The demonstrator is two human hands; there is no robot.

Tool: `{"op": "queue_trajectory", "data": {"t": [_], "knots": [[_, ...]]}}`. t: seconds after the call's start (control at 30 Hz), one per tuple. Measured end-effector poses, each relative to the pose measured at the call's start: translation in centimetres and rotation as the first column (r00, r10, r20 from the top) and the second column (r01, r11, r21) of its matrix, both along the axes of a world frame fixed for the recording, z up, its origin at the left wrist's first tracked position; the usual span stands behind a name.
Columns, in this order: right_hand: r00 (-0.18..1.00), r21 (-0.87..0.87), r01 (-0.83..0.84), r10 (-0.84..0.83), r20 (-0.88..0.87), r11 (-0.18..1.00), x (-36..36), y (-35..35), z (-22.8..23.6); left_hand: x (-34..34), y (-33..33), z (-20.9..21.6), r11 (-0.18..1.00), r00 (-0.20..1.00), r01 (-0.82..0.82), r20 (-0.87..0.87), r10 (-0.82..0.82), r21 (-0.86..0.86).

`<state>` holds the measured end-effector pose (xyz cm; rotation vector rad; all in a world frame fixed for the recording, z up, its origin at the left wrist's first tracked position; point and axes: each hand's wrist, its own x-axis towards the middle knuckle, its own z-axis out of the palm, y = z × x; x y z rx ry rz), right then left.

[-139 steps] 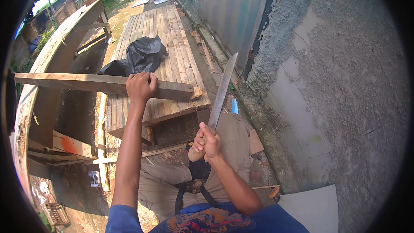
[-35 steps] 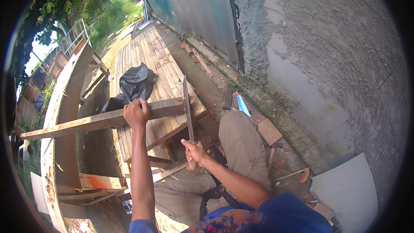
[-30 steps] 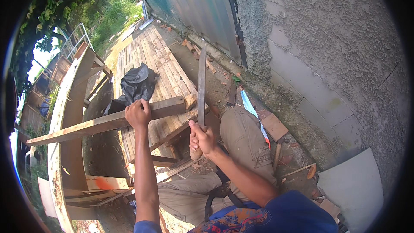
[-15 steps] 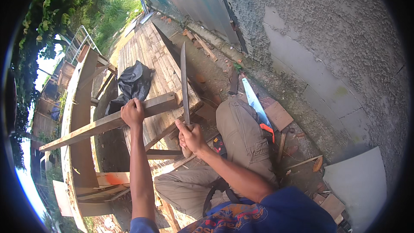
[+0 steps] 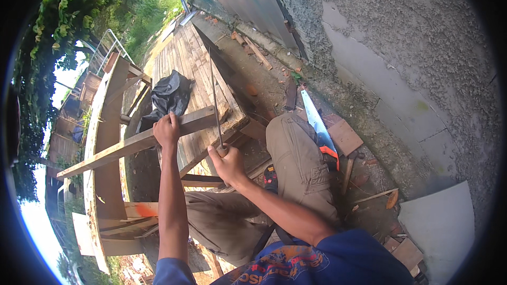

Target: The person sits on the ground and uses a machete to repeatedly strike and shape a wooden plank resting on a wooden platform. The person also briefly uses a hand saw on the plank before returning to the machete.

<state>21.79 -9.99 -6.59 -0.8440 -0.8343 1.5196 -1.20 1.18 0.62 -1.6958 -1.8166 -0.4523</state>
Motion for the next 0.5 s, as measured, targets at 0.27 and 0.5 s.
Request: {"op": "queue_trajectory", "data": {"t": [0.27, 0.5], "knots": [[0.968, 0.091, 0.154, -0.168, 0.187, 0.984, -0.6, 1.1, -3.4, 2.4, 0.7, 0.0, 0.997, 0.999, 0.051, 0.011, -0.051, 0.051], [0.993, -0.108, -0.11, 0.106, -0.043, 0.988, 1.8, 1.0, 0.4, 1.4, 0.4, -0.4, 0.996, 0.999, 0.04, 0.012, -0.041, 0.085]]}}
